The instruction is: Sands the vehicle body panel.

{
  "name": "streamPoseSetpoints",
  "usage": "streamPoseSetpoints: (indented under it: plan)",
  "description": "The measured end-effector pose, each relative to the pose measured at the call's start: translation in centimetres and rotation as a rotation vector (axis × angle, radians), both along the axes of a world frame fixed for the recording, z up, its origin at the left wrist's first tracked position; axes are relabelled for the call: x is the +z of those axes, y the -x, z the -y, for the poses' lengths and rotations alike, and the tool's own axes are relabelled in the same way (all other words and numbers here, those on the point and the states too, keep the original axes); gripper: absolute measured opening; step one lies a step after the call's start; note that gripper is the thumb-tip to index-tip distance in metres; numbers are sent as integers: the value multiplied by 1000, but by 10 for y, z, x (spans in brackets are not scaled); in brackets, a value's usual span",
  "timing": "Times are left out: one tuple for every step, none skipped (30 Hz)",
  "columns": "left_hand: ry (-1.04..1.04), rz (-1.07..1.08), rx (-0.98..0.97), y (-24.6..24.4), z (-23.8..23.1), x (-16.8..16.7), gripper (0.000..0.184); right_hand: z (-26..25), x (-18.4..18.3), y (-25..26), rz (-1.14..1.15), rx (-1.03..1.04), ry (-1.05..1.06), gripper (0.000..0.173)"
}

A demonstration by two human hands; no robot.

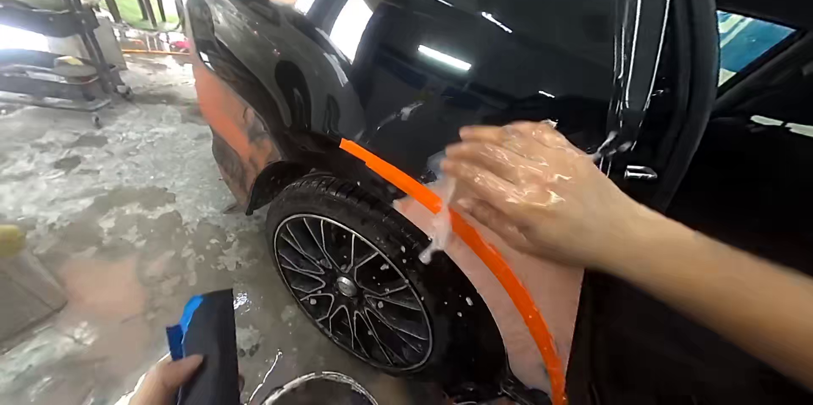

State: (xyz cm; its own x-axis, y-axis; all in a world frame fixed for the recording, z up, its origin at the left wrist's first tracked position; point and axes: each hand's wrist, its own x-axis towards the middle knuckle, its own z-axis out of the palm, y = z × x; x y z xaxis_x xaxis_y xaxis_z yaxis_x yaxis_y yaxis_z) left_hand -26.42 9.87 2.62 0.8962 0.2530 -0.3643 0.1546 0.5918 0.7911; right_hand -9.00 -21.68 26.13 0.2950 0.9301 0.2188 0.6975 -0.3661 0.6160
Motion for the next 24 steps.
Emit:
streamPoseSetpoints:
  plan:
    - [-10, -15, 10, -2, 1, 0, 28, 0, 2, -11, 65, -58, 114, 62]
    - [-20, -25, 24, -4, 3, 1, 29, 2, -2, -18, 108, -91, 196, 74]
    - [-29, -29, 40, -5, 5, 1, 29, 6, -9, -22, 129, -97, 240, 83]
    - [-37, -33, 51, -6, 7, 2, 29, 12, -18, -22, 137, -87, 250, 88]
    - [-40, -39, 65, -8, 9, 3, 28, 19, -27, -17, 135, -84, 240, 91]
    - [-41, -50, 86, -9, 12, 5, 29, 29, -37, -9, 129, -101, 221, 92]
    - [-40, -62, 102, -9, 14, 5, 29, 42, -49, 1, 125, -123, 202, 92]
    - [-36, -71, 115, -8, 15, 6, 29, 56, -61, 12, 119, -147, 187, 91]
    - [-32, -77, 121, -8, 16, 6, 30, 71, -75, 22, 123, -164, 160, 89]
    - [-25, -78, 122, -8, 18, 6, 31, 87, -89, 31, 126, -185, 137, 87]
    - [-17, -77, 118, -7, 20, 5, 32, 102, -105, 40, 132, -199, 104, 85]
    - [-14, -73, 111, -5, 22, 5, 34, 116, -121, 49, 131, -207, 63, 82]
    - [-17, -64, 99, -4, 24, 4, 36, 127, -137, 58, 121, -220, 26, 80]
    - [-24, -48, 85, -2, 27, 2, 36, 134, -152, 67, 100, -243, -7, 79]
    - [-35, -31, 71, 0, 31, 0, 36, 138, -167, 78, 71, -272, -40, 79]
    - [-61, -15, 57, 2, 35, -2, 34, 138, -180, 91, 17, -307, -68, 80]
    - [-112, 1, 44, 4, 40, -6, 32, 133, -193, 105, -72, -331, -97, 81]
    - [-190, 11, 33, 7, 46, -10, 34, 123, -205, 119, -211, -342, -138, 82]
    - [-280, 14, 21, 11, 54, -12, 41, 110, -214, 133, -368, -345, -202, 81]
    - [-362, 19, -8, 16, 63, -14, 48, 94, -223, 146, -519, -352, -287, 79]
    - [-416, 28, -53, 21, 74, -18, 54, 76, -230, 158, -676, -358, -398, 77]
    - [-454, 45, -103, 26, 84, -23, 59, 57, -236, 168, -831, -355, -527, 78]
    - [-482, 59, -147, 29, 94, -27, 64, 38, -242, 177, -991, -346, -674, 81]
    - [-500, 65, -176, 32, 104, -31, 69, 18, -248, 184, -1119, -320, -814, 84]
